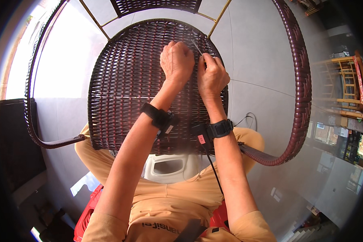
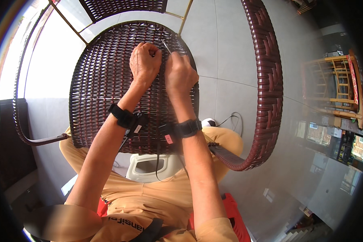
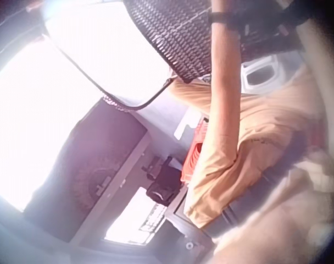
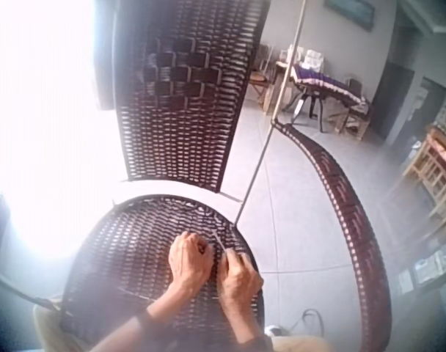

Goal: The person uses a screwdriver to tighten screws on the underside of a wicker chair. They work on the seat area and then flip the chair to adjust the legs.

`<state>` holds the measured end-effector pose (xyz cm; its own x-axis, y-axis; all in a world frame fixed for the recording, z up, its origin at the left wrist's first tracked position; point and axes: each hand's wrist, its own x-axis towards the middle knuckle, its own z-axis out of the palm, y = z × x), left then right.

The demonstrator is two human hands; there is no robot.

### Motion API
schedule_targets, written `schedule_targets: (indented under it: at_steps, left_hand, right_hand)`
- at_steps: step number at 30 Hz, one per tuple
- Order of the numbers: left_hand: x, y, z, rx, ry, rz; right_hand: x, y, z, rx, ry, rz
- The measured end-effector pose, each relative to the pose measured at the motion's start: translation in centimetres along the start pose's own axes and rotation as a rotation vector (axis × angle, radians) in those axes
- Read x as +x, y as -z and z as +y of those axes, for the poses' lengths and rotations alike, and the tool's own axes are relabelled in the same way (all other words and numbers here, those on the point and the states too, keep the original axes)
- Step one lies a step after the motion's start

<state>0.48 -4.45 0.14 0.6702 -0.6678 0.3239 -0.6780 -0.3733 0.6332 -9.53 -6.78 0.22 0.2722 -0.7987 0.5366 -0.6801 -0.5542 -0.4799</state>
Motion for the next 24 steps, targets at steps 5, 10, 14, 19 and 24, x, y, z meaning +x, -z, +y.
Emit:
schedule_targets:
  at_steps: [5, 10, 14, 19, 24]
  left_hand:
    - [0.3, -0.3, 0.0, -0.031, 0.055, 0.020]
    - [0.3, -0.4, 0.2, -0.084, 0.087, 0.001]
    - [0.4, -0.6, 0.0, -0.094, 0.114, 0.009]
    - [0.3, -1.1, -0.2, -0.073, 0.092, 0.052]
    - [0.3, -1.3, -0.3, -0.041, 0.064, 0.099]
  right_hand:
    - [0.1, 0.2, -0.3, 0.013, -0.008, 0.005]
    - [0.0, 0.2, -0.2, 0.018, -0.005, -0.009]
    - [0.0, 0.1, -0.1, 0.016, 0.014, 0.001]
    - [0.0, 0.0, 0.0, -0.001, 0.003, 0.002]
    - [0.0, 0.0, -0.2, -0.002, -0.002, -0.005]
